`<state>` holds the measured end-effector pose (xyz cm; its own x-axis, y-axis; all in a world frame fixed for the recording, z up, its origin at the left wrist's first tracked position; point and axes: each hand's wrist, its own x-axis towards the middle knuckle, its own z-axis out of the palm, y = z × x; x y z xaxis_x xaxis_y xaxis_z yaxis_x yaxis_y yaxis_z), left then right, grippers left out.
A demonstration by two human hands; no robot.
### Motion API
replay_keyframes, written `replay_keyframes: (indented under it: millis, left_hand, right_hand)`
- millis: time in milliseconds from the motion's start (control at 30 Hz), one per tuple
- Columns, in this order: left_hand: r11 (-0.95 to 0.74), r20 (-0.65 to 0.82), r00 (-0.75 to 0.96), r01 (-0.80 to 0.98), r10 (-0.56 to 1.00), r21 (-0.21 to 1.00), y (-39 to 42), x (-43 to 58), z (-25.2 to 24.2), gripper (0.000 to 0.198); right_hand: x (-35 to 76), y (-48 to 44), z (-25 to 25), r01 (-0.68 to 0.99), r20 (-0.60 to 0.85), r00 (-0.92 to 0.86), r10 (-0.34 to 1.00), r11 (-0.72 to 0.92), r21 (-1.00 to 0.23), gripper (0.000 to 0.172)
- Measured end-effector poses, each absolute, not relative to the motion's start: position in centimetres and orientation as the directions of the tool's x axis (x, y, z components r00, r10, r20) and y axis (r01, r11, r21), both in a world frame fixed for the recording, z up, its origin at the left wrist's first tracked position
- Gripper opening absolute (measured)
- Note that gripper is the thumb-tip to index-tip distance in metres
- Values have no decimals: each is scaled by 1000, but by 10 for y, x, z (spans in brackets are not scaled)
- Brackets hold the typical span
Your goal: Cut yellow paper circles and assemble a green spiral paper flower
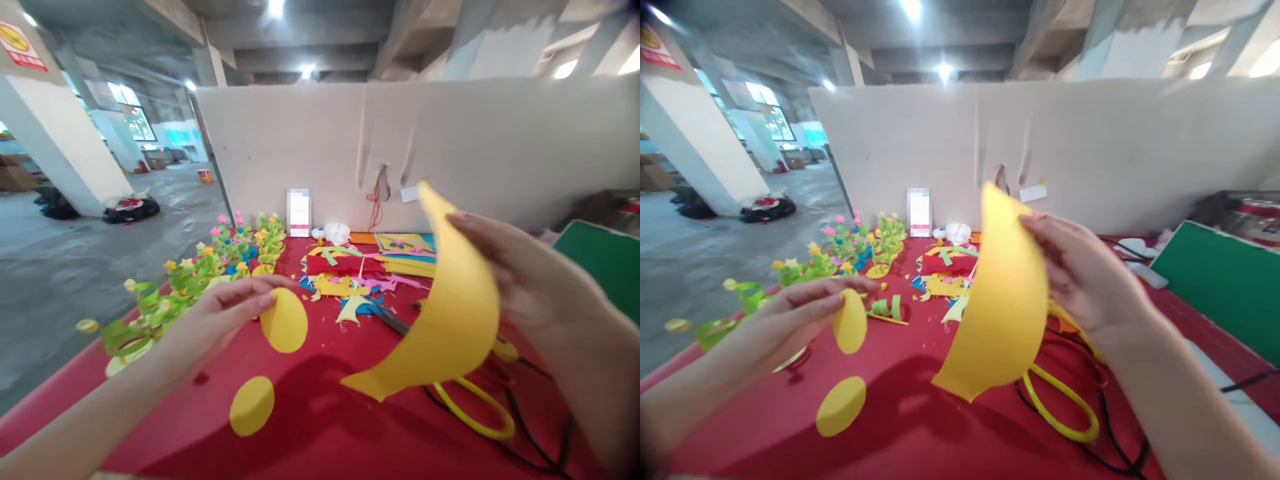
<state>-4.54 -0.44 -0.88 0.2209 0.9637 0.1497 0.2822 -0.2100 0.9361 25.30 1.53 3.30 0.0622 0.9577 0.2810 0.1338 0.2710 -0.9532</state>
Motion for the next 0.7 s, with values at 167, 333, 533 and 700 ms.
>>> replay_keyframes:
  millis: [167, 333, 533, 700]
  left_hand:
    - [-309, 287, 276, 37, 917, 950, 2, 11, 27, 12]
    - [-426, 374, 224, 265, 900, 865, 7, 40, 34, 13]
    - [-479, 462, 128, 289, 878, 829, 4, 38, 24, 11]
    - [-455, 439, 126, 183, 890, 871, 1, 35, 21, 26]
  right_hand:
    - [220, -7, 29, 190, 338, -8, 941, 333, -924, 10]
    - [207, -16, 26, 185, 360, -40, 932, 361, -914, 7]
    - [208, -14, 23, 127, 290, -107, 951, 302, -945, 8]
    - [206, -14, 22, 51, 229, -177, 957, 242, -969, 15]
